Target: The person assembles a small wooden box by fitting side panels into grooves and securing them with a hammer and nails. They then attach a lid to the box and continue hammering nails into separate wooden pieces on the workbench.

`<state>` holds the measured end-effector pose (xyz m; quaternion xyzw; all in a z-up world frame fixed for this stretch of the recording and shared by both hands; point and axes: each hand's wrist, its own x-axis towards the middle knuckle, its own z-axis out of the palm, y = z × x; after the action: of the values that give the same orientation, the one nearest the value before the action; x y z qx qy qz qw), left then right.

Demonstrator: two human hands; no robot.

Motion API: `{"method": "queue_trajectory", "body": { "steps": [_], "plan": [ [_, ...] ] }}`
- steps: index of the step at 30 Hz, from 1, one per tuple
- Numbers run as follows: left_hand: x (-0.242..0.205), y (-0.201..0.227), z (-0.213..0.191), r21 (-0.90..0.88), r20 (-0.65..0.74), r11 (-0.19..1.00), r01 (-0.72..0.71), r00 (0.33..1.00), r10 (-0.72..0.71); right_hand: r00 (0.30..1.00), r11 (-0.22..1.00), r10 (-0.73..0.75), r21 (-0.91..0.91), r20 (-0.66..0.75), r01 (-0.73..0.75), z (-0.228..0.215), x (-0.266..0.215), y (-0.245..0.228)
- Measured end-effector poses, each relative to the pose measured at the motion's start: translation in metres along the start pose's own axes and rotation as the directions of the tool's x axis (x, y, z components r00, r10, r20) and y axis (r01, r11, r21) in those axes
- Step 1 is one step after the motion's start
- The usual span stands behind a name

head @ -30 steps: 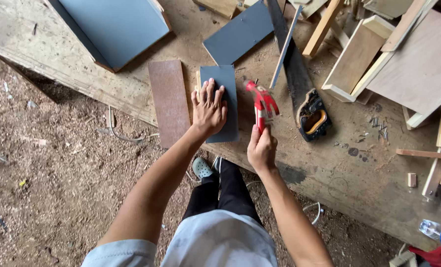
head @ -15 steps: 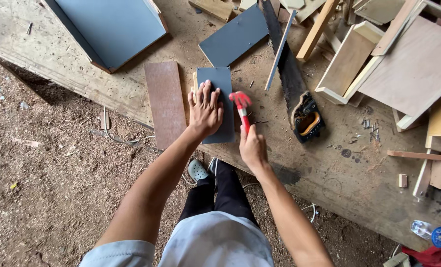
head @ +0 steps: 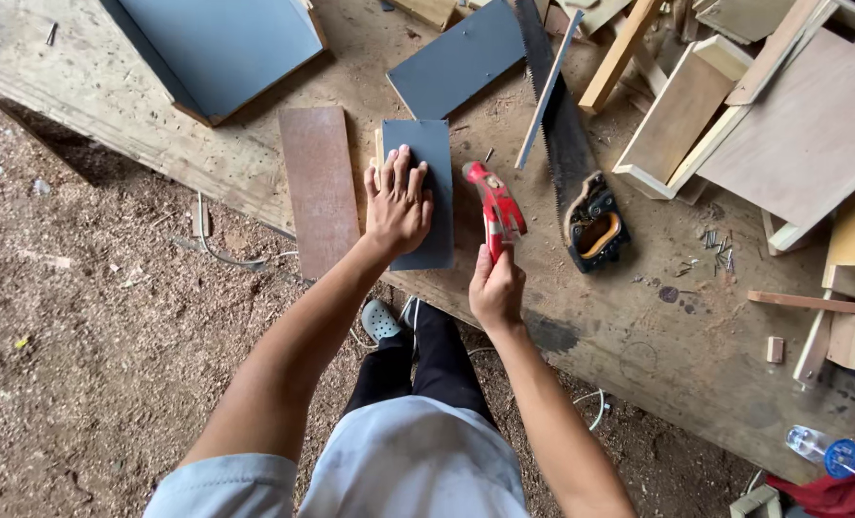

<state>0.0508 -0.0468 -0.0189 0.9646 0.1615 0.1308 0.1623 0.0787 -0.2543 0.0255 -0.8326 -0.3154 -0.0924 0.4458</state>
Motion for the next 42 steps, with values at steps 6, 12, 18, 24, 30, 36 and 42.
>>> {"method": "queue_trajectory", "body": {
  "steps": [6, 12, 18, 24, 30, 36, 42],
  "plan": [
    [0.002, 0.000, 0.001, 0.005, 0.038, 1.000, 0.007, 0.999, -0.007, 0.825, 0.906, 0.421, -0.129, 0.376, -0.403, 0.000, 0.009, -0.003],
    [-0.001, -0.001, 0.005, 0.028, 0.003, 1.000, -0.001, 1.000, 0.001, 0.792, 0.909, 0.415, -0.176, 0.447, -0.377, 0.003, 0.012, -0.001],
    [0.002, -0.001, 0.002, 0.028, -0.019, 1.000, 0.002, 1.000, -0.001, 0.993, 0.998, 0.065, 0.006, 0.094, -0.065, -0.007, 0.014, 0.001],
    [0.004, -0.002, 0.001, -0.048, -0.028, 0.999, -0.001, 1.000, -0.001, 0.924, 0.952, 0.294, 0.017, 0.245, -0.307, -0.017, 0.006, 0.020],
    [0.005, -0.007, 0.002, -0.063, 0.001, 0.998, -0.016, 1.000, 0.016, 0.933, 0.979, 0.194, 0.007, 0.302, -0.205, -0.045, -0.010, 0.035],
    [-0.008, 0.001, 0.002, -0.069, 0.011, 0.995, 0.065, 0.998, -0.065, 0.889, 0.975, 0.213, -0.031, 0.405, -0.219, -0.072, -0.009, 0.026],
    [-0.008, 0.007, 0.004, -0.061, -0.066, 0.984, 0.165, 0.983, -0.169, 0.558, 0.856, 0.517, -0.379, 0.649, -0.352, -0.106, 0.048, 0.017]
  ]
}}
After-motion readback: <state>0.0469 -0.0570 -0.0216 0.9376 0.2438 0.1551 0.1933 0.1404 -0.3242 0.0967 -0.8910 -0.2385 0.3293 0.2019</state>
